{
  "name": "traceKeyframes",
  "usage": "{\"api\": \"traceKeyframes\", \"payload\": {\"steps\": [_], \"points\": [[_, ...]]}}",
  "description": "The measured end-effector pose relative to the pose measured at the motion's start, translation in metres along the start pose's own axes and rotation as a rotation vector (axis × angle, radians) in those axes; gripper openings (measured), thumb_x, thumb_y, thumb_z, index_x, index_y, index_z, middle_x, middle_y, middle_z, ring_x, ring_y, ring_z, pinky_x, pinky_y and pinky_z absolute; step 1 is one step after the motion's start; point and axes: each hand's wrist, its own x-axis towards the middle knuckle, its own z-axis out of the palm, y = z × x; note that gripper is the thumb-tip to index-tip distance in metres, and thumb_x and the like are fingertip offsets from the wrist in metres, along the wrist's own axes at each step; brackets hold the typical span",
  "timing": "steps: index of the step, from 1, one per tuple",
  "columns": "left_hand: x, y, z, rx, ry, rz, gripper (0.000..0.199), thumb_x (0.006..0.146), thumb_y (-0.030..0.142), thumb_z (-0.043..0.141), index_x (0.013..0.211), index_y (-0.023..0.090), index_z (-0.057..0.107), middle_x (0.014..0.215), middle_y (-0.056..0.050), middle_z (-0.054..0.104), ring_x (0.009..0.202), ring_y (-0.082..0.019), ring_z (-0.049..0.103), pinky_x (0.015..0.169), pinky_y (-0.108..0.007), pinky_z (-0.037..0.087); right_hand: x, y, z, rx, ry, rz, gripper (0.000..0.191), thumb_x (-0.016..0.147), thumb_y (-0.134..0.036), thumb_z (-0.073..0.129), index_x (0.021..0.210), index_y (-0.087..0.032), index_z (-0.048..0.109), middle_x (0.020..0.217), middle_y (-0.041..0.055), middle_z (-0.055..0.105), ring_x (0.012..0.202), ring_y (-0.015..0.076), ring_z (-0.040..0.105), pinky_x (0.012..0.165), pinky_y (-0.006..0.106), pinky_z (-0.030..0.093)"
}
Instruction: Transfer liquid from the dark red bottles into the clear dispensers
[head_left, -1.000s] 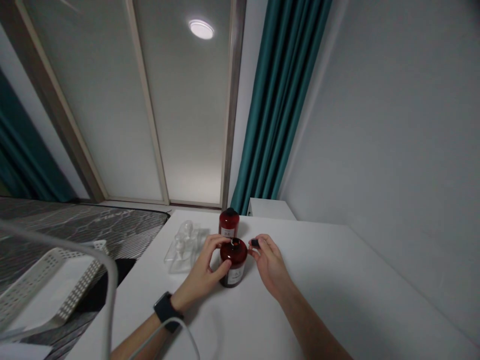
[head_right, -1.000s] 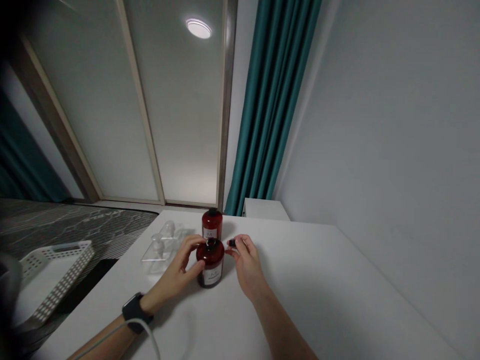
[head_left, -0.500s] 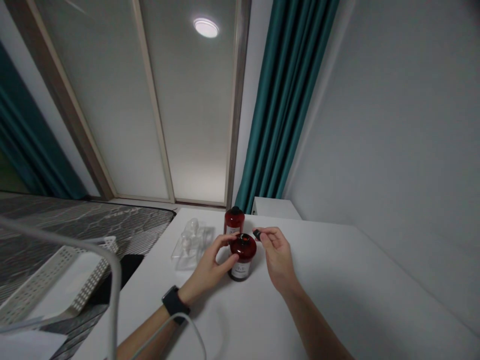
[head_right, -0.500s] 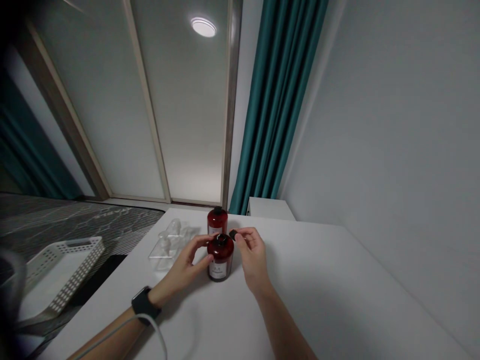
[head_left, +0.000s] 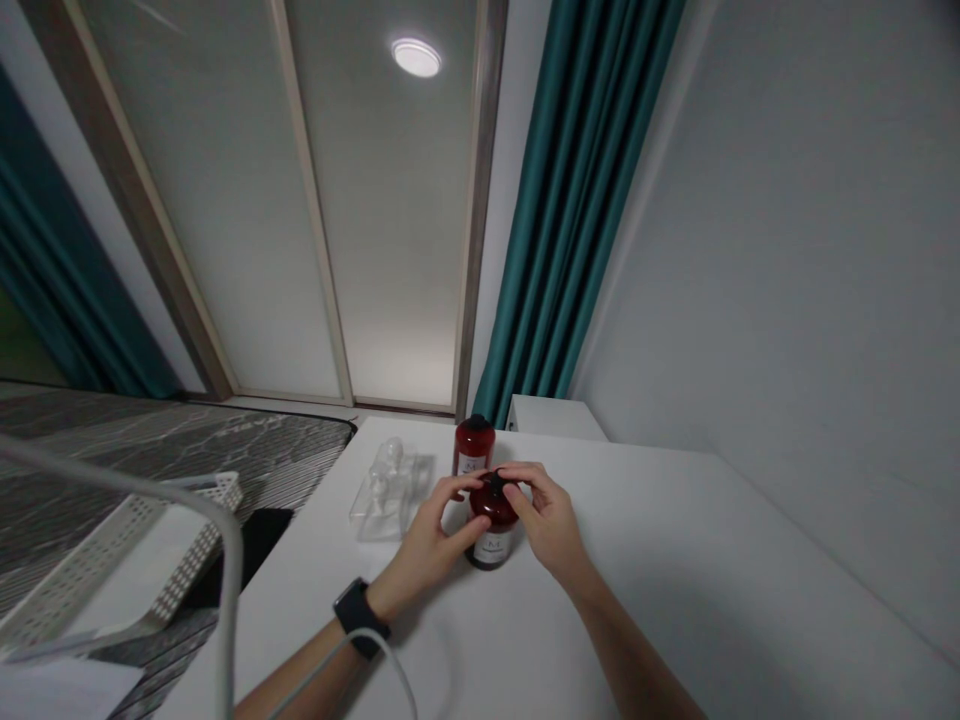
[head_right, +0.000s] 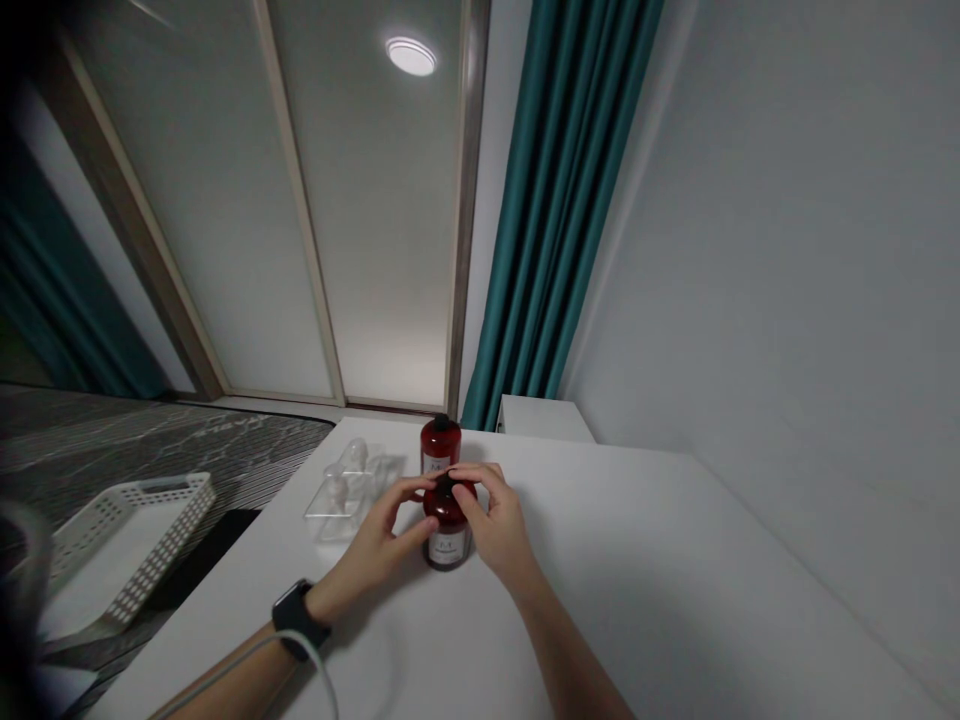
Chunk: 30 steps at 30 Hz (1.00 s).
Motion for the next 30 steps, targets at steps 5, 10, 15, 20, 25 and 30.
{"api": "traceKeyframes", "payload": {"steps": [5,10,15,20,25,30], "points": [[-0.001,0.003,0.0,0.022,0.001,-0.013,0.033,0.085,0.021,0.067,0.118,0.023,0.061,0.132,-0.01,0.063,0.12,-0.027,0.058,0.101,-0.042,0.044,0.002,-0.01,-0.001,-0.08,-0.049,-0.055,0.02,0.092,-0.021,0.059,0.101,-0.029,0.075,0.102,0.0055,0.073,0.106,0.0245,0.062,0.097,0.043,0.047],[-0.001,0.005,0.0,0.03,-0.003,-0.009,0.033,0.086,0.021,0.066,0.119,0.023,0.061,0.135,-0.011,0.062,0.123,-0.028,0.057,0.103,-0.044,0.042,-0.002,-0.009,0.005,-0.052,0.038,-0.034,0.014,0.088,-0.021,0.064,0.097,-0.028,0.073,0.102,0.0063,0.069,0.104,0.0253,0.061,0.095,0.043,0.046],[-0.001,0.006,0.001,0.043,-0.003,-0.017,0.034,0.086,0.02,0.065,0.12,0.023,0.06,0.134,-0.01,0.062,0.121,-0.028,0.058,0.1,-0.041,0.044,-0.006,-0.002,0.005,0.005,0.052,-0.007,0.015,0.086,-0.02,0.065,0.098,-0.026,0.069,0.1,0.0053,0.063,0.099,0.0235,0.061,0.091,0.04,0.048],[-0.001,0.005,0.001,0.027,0.0,-0.013,0.033,0.086,0.023,0.065,0.119,0.022,0.06,0.133,-0.011,0.063,0.119,-0.027,0.059,0.099,-0.041,0.045,-0.012,0.0,0.004,0.049,0.01,0.013,0.016,0.09,-0.02,0.061,0.104,-0.027,0.066,0.117,0.0074,0.064,0.115,0.0247,0.059,0.103,0.044,0.044],[-0.001,0.006,0.0,0.017,-0.003,-0.025,0.034,0.086,0.022,0.066,0.119,0.022,0.061,0.132,-0.011,0.064,0.119,-0.028,0.059,0.1,-0.042,0.045,-0.013,-0.001,0.004,0.097,0.019,0.059,0.016,0.09,-0.021,0.061,0.104,-0.027,0.065,0.112,0.0061,0.067,0.113,0.0241,0.061,0.102,0.042,0.046],[-0.001,0.007,0.0,0.022,-0.014,-0.03,0.033,0.087,0.023,0.064,0.12,0.022,0.06,0.134,-0.011,0.062,0.122,-0.028,0.058,0.101,-0.042,0.044,-0.013,-0.002,0.004,0.084,0.038,0.044,0.013,0.088,-0.022,0.063,0.099,-0.027,0.067,0.111,0.0066,0.065,0.114,0.025,0.06,0.102,0.042,0.045]]}}
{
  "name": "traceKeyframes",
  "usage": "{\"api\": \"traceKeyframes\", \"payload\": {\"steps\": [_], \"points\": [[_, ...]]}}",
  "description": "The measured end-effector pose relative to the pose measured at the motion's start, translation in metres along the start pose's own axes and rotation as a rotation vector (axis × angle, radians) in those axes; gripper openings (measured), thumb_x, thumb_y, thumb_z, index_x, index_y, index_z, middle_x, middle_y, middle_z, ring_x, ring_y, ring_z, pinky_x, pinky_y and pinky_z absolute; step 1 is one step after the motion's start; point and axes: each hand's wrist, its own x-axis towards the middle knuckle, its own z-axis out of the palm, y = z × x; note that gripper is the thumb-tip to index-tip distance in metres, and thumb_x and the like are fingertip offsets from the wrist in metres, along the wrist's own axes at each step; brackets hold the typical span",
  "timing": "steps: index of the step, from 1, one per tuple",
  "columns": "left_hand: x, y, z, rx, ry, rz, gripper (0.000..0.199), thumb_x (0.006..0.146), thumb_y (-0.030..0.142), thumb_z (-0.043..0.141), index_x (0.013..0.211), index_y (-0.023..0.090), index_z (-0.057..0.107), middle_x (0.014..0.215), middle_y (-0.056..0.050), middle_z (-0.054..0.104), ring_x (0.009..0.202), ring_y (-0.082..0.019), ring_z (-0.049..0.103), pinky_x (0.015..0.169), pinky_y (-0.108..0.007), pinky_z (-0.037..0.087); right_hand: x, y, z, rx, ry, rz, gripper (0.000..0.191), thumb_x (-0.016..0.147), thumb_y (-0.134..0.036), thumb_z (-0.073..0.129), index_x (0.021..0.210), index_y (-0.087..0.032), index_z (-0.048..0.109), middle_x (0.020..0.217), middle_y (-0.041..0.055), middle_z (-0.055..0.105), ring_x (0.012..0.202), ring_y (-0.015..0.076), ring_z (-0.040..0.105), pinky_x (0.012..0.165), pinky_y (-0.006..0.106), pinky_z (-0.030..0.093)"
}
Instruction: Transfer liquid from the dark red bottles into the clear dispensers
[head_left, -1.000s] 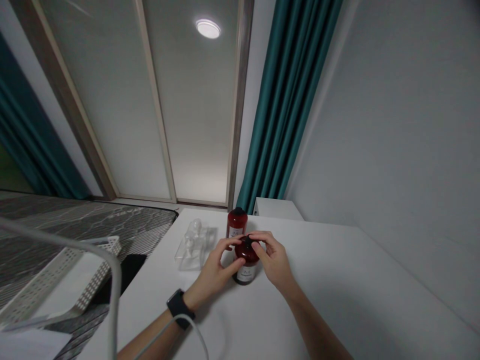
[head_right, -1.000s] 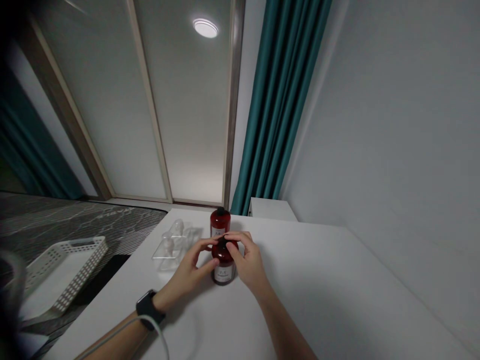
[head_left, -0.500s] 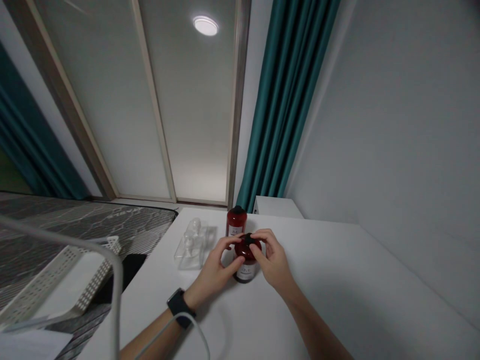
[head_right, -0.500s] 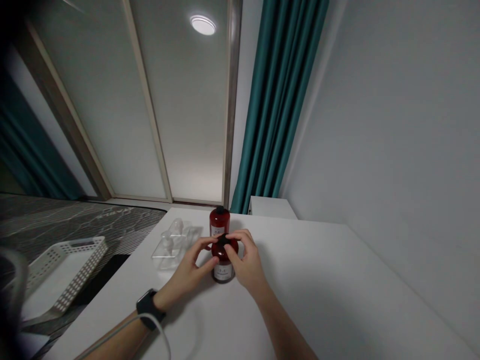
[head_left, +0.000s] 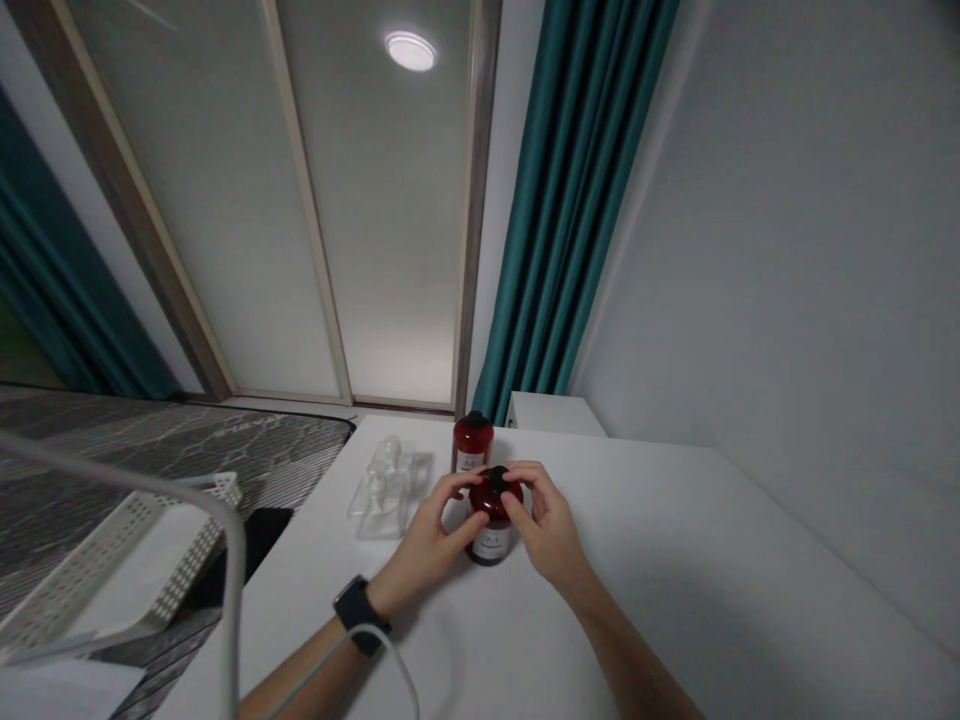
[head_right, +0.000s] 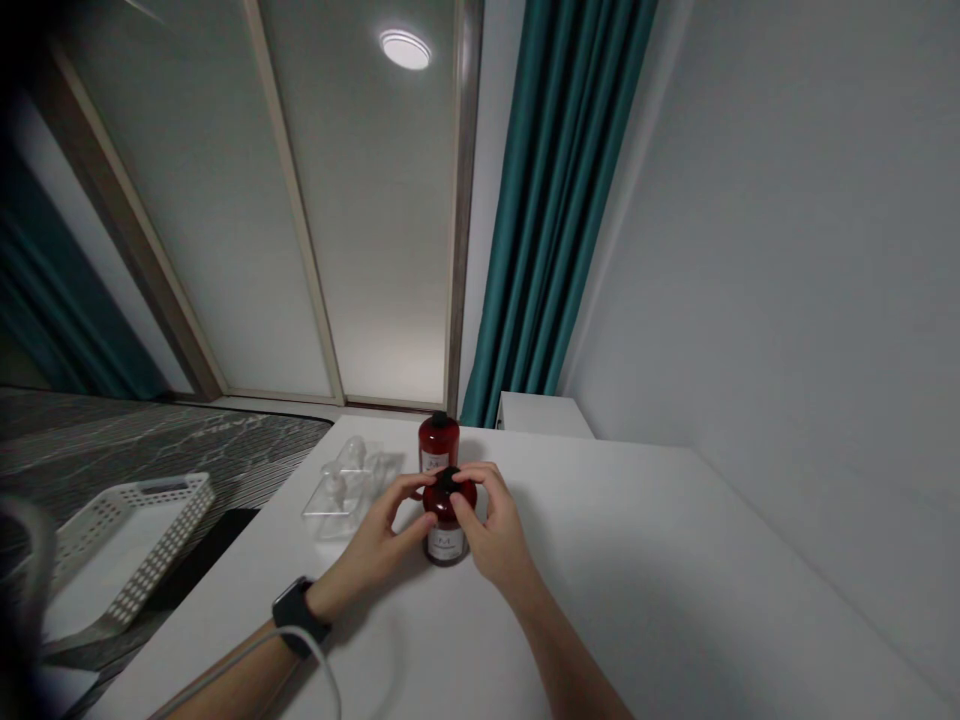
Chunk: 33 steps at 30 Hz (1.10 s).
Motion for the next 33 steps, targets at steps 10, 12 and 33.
{"api": "traceKeyframes", "payload": {"steps": [10,12,33], "points": [[0.0002,-0.0016,0.0004,0.001,0.005,0.002,0.034,0.086,0.023,0.065,0.12,0.022,0.06,0.133,-0.011,0.063,0.119,-0.028,0.059,0.101,-0.043,0.045,-0.0017,0.0005,0.0005,0.014,-0.008,0.002,0.01,0.09,-0.021,0.062,0.097,-0.027,0.065,0.114,0.0064,0.065,0.118,0.0247,0.058,0.102,0.041,0.044],[-0.0003,-0.0018,0.0002,0.002,0.005,0.003,0.033,0.087,0.022,0.065,0.12,0.022,0.06,0.133,-0.01,0.063,0.12,-0.027,0.058,0.101,-0.042,0.044,-0.0016,0.0013,0.0002,0.008,0.001,-0.005,0.011,0.089,-0.02,0.062,0.097,-0.027,0.064,0.112,0.006,0.063,0.117,0.0246,0.058,0.102,0.041,0.044],[-0.0006,-0.0017,0.0011,-0.002,0.006,0.005,0.035,0.088,0.022,0.063,0.123,0.024,0.058,0.137,-0.01,0.061,0.121,-0.027,0.057,0.101,-0.041,0.043,-0.0042,-0.0008,0.0011,0.053,0.013,0.128,0.039,0.088,-0.026,0.065,0.127,-0.029,0.06,0.127,0.0066,0.062,0.12,0.0242,0.058,0.108,0.042,0.042]]}}
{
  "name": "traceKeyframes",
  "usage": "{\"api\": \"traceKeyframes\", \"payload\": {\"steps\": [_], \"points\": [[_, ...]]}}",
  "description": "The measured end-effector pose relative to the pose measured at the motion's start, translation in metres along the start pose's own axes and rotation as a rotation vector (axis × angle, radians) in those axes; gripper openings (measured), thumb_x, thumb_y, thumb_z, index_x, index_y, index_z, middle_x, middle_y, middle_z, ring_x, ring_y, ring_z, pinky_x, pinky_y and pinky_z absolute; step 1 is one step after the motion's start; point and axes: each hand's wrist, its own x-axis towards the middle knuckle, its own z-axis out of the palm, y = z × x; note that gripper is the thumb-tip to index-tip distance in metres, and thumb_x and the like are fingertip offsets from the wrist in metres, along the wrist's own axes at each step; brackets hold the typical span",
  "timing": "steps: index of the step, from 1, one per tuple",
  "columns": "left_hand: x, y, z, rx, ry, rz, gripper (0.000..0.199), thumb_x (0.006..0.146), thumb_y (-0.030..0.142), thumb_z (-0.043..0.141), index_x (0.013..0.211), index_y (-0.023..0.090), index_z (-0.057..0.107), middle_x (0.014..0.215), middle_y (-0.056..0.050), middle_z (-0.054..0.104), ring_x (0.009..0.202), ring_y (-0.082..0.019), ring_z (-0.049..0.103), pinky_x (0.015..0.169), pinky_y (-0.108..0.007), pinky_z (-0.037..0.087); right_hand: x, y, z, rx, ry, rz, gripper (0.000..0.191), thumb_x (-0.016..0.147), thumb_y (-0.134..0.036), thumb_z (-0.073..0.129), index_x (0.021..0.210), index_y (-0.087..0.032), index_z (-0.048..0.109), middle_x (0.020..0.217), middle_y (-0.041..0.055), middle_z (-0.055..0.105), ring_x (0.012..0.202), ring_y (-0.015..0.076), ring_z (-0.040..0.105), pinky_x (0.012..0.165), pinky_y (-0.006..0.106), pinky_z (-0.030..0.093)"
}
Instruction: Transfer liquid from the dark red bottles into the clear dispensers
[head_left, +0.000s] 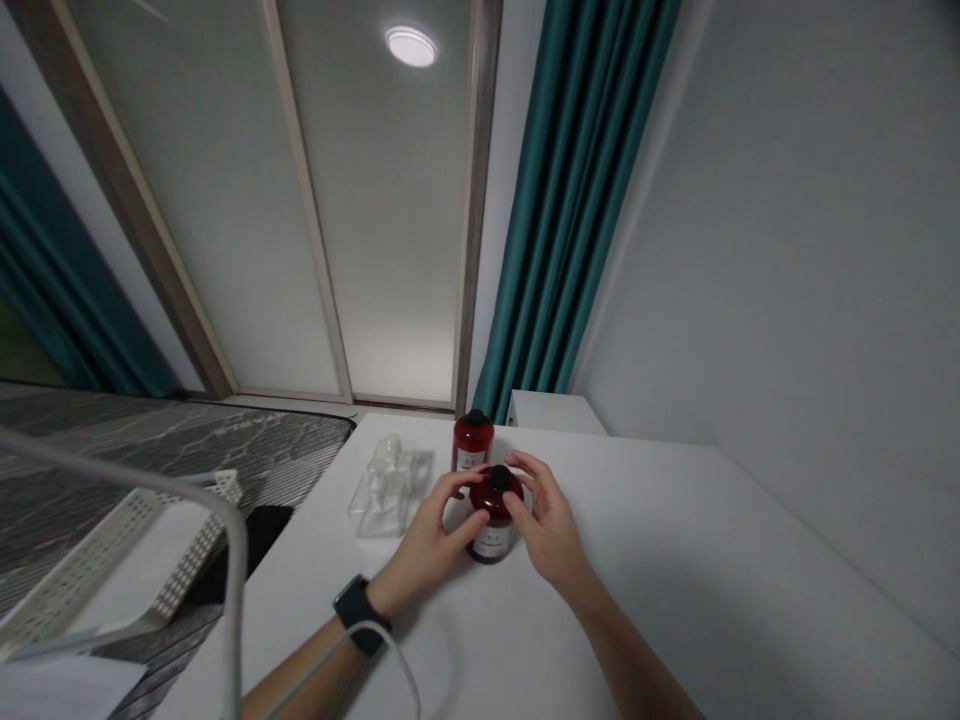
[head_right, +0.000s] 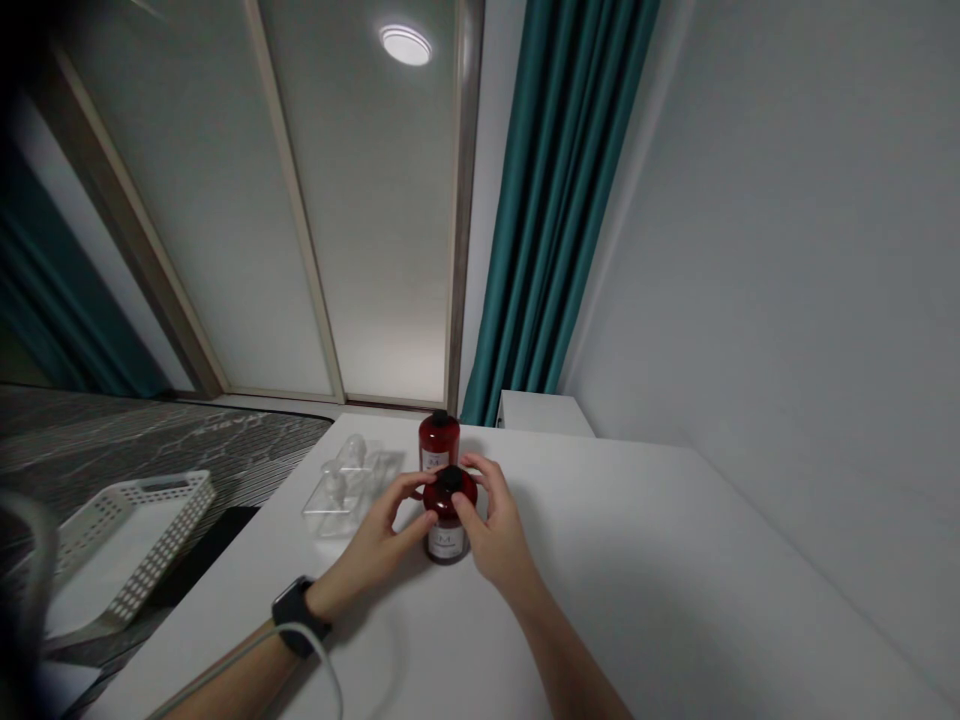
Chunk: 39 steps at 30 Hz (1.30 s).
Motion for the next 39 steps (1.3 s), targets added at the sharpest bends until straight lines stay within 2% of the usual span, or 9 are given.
{"api": "traceKeyframes", "payload": {"steps": [3,10,15,21,29,36,39], "points": [[0.0,-0.001,0.0,0.006,-0.006,-0.004,0.034,0.089,0.022,0.063,0.123,0.024,0.058,0.136,-0.009,0.06,0.121,-0.026,0.057,0.101,-0.041,0.043,-0.001,-0.001,0.0,0.025,-0.027,0.031,0.044,0.091,-0.028,0.063,0.134,-0.029,0.055,0.129,0.0066,0.064,0.126,0.024,0.055,0.114,0.044,0.036],[-0.001,-0.001,0.0,0.002,-0.013,-0.003,0.035,0.09,0.022,0.063,0.124,0.024,0.057,0.138,-0.01,0.059,0.123,-0.027,0.055,0.102,-0.041,0.042,0.0,0.002,0.0,0.009,0.016,0.005,0.041,0.087,-0.028,0.068,0.127,-0.029,0.06,0.114,0.0053,0.063,0.115,0.0237,0.06,0.107,0.041,0.044],[-0.001,-0.001,0.0,0.007,-0.008,0.003,0.035,0.089,0.023,0.063,0.124,0.025,0.057,0.137,-0.009,0.06,0.122,-0.027,0.056,0.101,-0.041,0.042,0.001,0.007,-0.002,0.099,-0.066,0.068,0.044,0.087,-0.04,0.07,0.128,-0.029,0.059,0.131,0.0065,0.061,0.122,0.0245,0.058,0.109,0.041,0.043],[-0.001,0.001,0.0,0.006,-0.013,-0.002,0.034,0.09,0.024,0.063,0.123,0.025,0.057,0.137,-0.009,0.06,0.121,-0.026,0.056,0.101,-0.04,0.042,0.002,0.014,-0.007,0.305,-0.098,0.193,0.046,0.093,-0.046,0.064,0.136,-0.034,0.053,0.132,0.0047,0.066,0.125,0.0219,0.058,0.109,0.039,0.043],[-0.002,0.0,0.0,-0.003,-0.015,-0.002,0.035,0.09,0.023,0.063,0.124,0.024,0.057,0.137,-0.01,0.059,0.123,-0.027,0.055,0.1,-0.041,0.042,0.001,0.013,-0.007,0.34,-0.101,0.144,0.048,0.088,-0.041,0.07,0.134,-0.035,0.055,0.124,0.0031,0.065,0.119,0.0202,0.059,0.104,0.034,0.046],[-0.001,0.001,0.0,-0.003,-0.023,-0.017,0.035,0.089,0.022,0.062,0.124,0.024,0.056,0.139,-0.01,0.058,0.126,-0.027,0.054,0.102,-0.042,0.041,0.002,0.007,-0.008,0.311,-0.056,0.103,0.054,0.084,-0.044,0.073,0.134,-0.033,0.055,0.109,0.0033,0.063,0.12,0.0228,0.055,0.112,0.04,0.038],[-0.001,0.001,0.0,-0.003,-0.018,-0.017,0.035,0.089,0.023,0.062,0.123,0.024,0.057,0.139,-0.01,0.058,0.126,-0.028,0.054,0.101,-0.043,0.041,0.002,0.006,-0.009,0.31,-0.056,0.101,0.054,0.085,-0.043,0.073,0.134,-0.033,0.055,0.108,0.0026,0.063,0.121,0.0224,0.055,0.112,0.039,0.039]]}}
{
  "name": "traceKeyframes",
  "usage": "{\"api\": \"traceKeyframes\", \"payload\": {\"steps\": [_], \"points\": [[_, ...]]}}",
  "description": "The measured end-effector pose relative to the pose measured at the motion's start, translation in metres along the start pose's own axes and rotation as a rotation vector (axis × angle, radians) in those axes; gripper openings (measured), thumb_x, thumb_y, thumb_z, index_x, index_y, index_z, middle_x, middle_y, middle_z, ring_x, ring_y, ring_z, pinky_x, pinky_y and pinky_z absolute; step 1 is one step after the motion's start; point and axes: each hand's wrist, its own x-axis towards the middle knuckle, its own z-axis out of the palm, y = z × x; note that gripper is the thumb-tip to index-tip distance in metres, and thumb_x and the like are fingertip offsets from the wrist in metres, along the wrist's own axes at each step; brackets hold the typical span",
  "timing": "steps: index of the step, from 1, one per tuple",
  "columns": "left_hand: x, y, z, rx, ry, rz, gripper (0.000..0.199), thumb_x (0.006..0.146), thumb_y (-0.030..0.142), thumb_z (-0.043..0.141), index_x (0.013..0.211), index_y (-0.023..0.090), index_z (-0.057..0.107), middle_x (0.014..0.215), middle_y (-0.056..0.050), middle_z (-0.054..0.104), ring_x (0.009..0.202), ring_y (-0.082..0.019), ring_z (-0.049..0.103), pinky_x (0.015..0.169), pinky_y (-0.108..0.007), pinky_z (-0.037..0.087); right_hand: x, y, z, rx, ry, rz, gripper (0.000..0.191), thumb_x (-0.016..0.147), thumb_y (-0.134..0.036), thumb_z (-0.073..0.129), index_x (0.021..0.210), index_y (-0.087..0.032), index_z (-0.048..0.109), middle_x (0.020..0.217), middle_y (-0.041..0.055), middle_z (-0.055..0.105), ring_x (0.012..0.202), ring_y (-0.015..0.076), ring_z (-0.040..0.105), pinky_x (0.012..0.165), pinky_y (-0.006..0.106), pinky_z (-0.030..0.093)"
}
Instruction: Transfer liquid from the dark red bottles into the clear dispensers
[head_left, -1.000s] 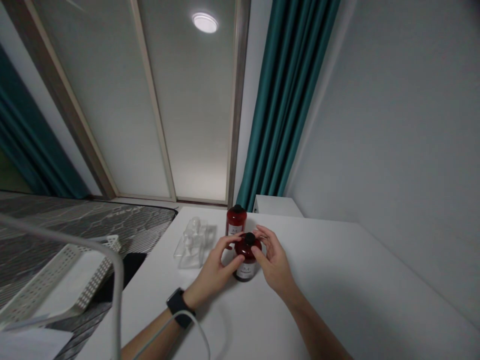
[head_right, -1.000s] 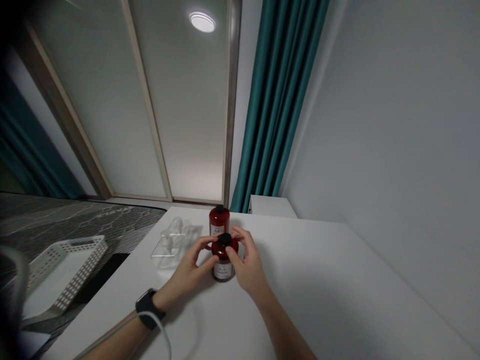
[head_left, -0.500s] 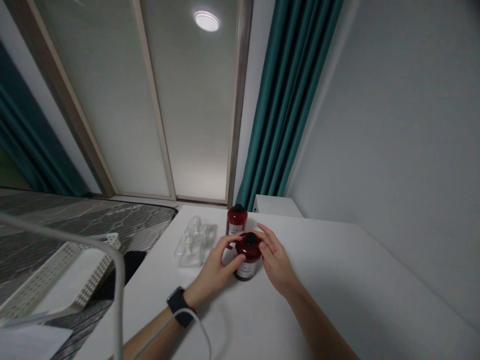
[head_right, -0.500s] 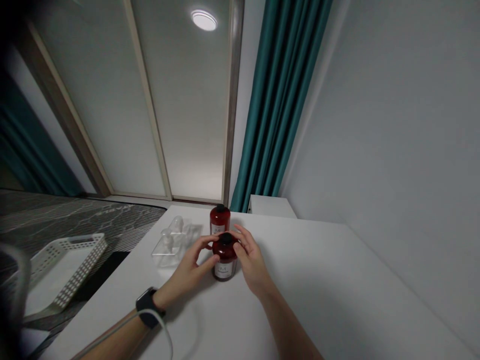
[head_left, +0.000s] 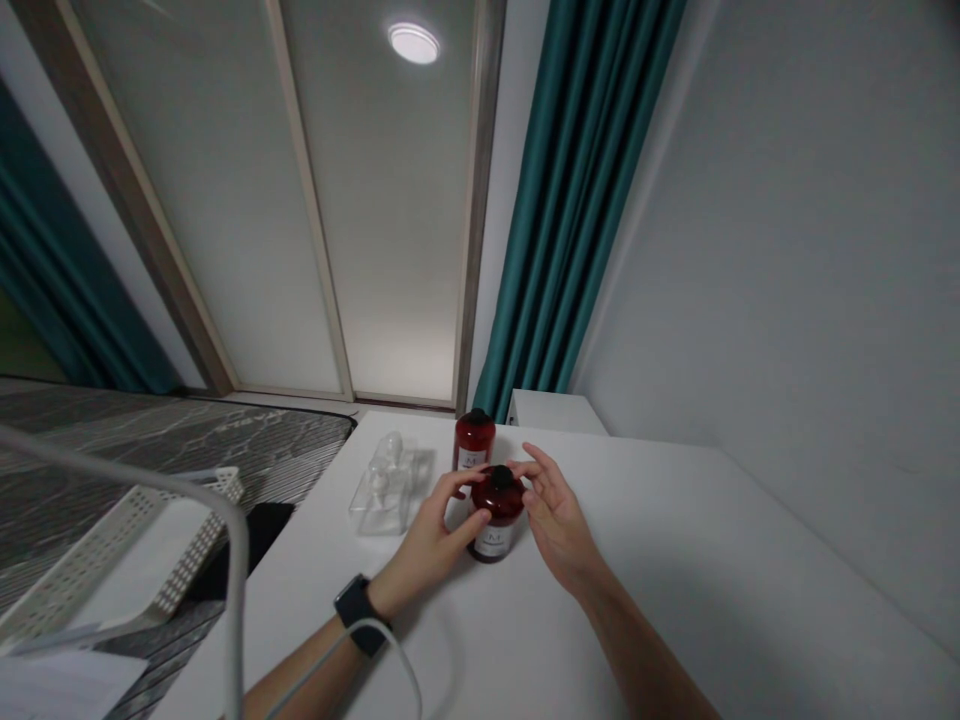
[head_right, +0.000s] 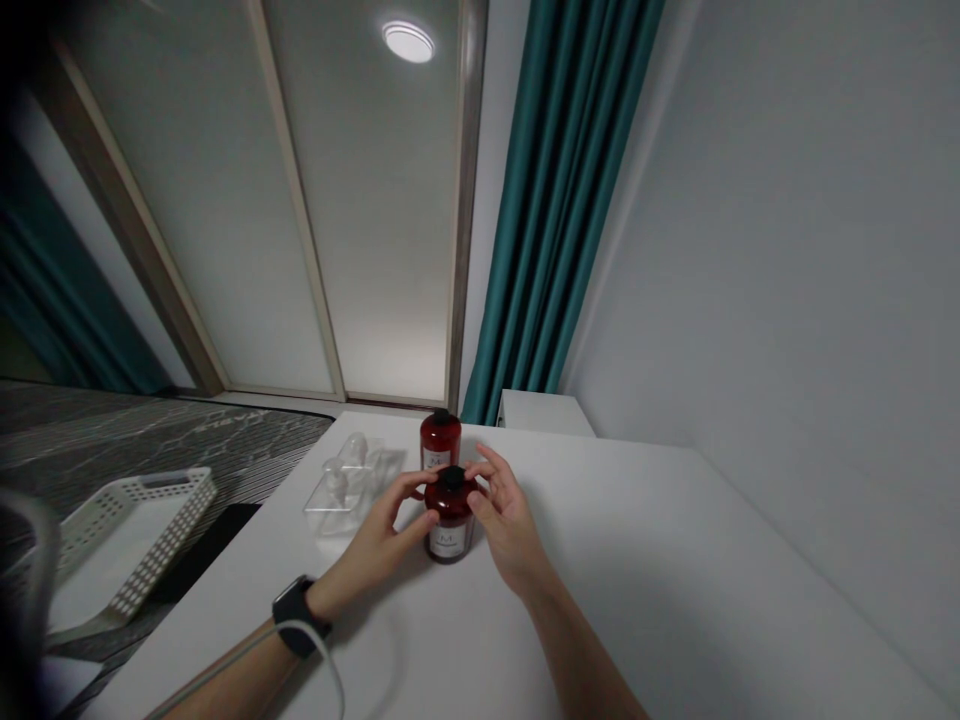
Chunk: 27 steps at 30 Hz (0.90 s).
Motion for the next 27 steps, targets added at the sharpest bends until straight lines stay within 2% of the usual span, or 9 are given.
{"api": "traceKeyframes", "payload": {"steps": [3,6,12,14,19,23,27], "points": [[0.0,0.0,0.0,0.002,0.004,0.005,0.035,0.089,0.024,0.063,0.123,0.024,0.057,0.138,-0.01,0.059,0.125,-0.028,0.055,0.101,-0.042,0.042,-0.002,-0.001,0.001,0.015,-0.015,0.035,0.054,0.086,-0.042,0.072,0.135,-0.033,0.053,0.123,0.0042,0.063,0.124,0.0222,0.055,0.108,0.038,0.043],[0.001,-0.001,0.0,0.003,0.007,0.007,0.035,0.089,0.024,0.063,0.123,0.025,0.057,0.138,-0.01,0.059,0.124,-0.027,0.055,0.101,-0.042,0.042,-0.003,-0.002,0.002,0.034,-0.052,0.092,0.054,0.088,-0.042,0.07,0.138,-0.035,0.05,0.136,0.0049,0.061,0.128,0.0222,0.053,0.11,0.039,0.042],[0.0,0.0,0.0,0.028,-0.01,0.021,0.034,0.091,0.023,0.06,0.124,0.025,0.054,0.139,-0.01,0.058,0.126,-0.027,0.054,0.101,-0.043,0.042,-0.001,-0.001,0.001,-0.018,-0.007,0.028,0.046,0.088,-0.04,0.071,0.131,-0.034,0.056,0.119,0.0029,0.065,0.121,0.021,0.058,0.108,0.037,0.043],[0.0,0.002,-0.001,0.06,-0.013,0.04,0.034,0.092,0.023,0.059,0.125,0.025,0.053,0.138,-0.01,0.057,0.125,-0.027,0.053,0.101,-0.043,0.042,0.0,0.001,0.0,-0.047,-0.013,0.026,0.046,0.087,-0.039,0.072,0.13,-0.034,0.057,0.122,0.0033,0.063,0.122,0.0211,0.057,0.108,0.037,0.044],[0.006,0.012,-0.005,0.157,0.002,0.15,0.025,0.093,0.022,0.056,0.118,0.024,0.056,0.126,-0.01,0.059,0.12,-0.026,0.053,0.099,-0.042,0.043,0.0,0.007,-0.001,-0.092,-0.081,0.053,0.062,0.081,-0.042,0.078,0.136,-0.031,0.051,0.142,0.0077,0.055,0.131,0.0252,0.052,0.114,0.043,0.039],[0.021,0.023,-0.011,0.251,0.006,0.165,0.019,0.091,0.021,0.057,0.11,0.022,0.06,0.109,-0.007,0.063,0.106,-0.025,0.055,0.094,-0.04,0.044,0.0,0.011,-0.002,-0.075,-0.112,0.078,0.073,0.076,-0.044,0.082,0.138,-0.029,0.047,0.142,0.0099,0.056,0.133,0.0273,0.052,0.116,0.046,0.035],[0.036,0.033,-0.015,0.308,-0.074,0.177,0.013,0.088,0.023,0.064,0.101,0.022,0.062,0.103,-0.006,0.064,0.1,-0.024,0.056,0.09,-0.039,0.044,0.001,0.011,-0.003,-0.042,-0.108,0.095,0.078,0.073,-0.044,0.084,0.139,-0.03,0.046,0.14,0.0088,0.058,0.132,0.028,0.052,0.116,0.047,0.035]]}}
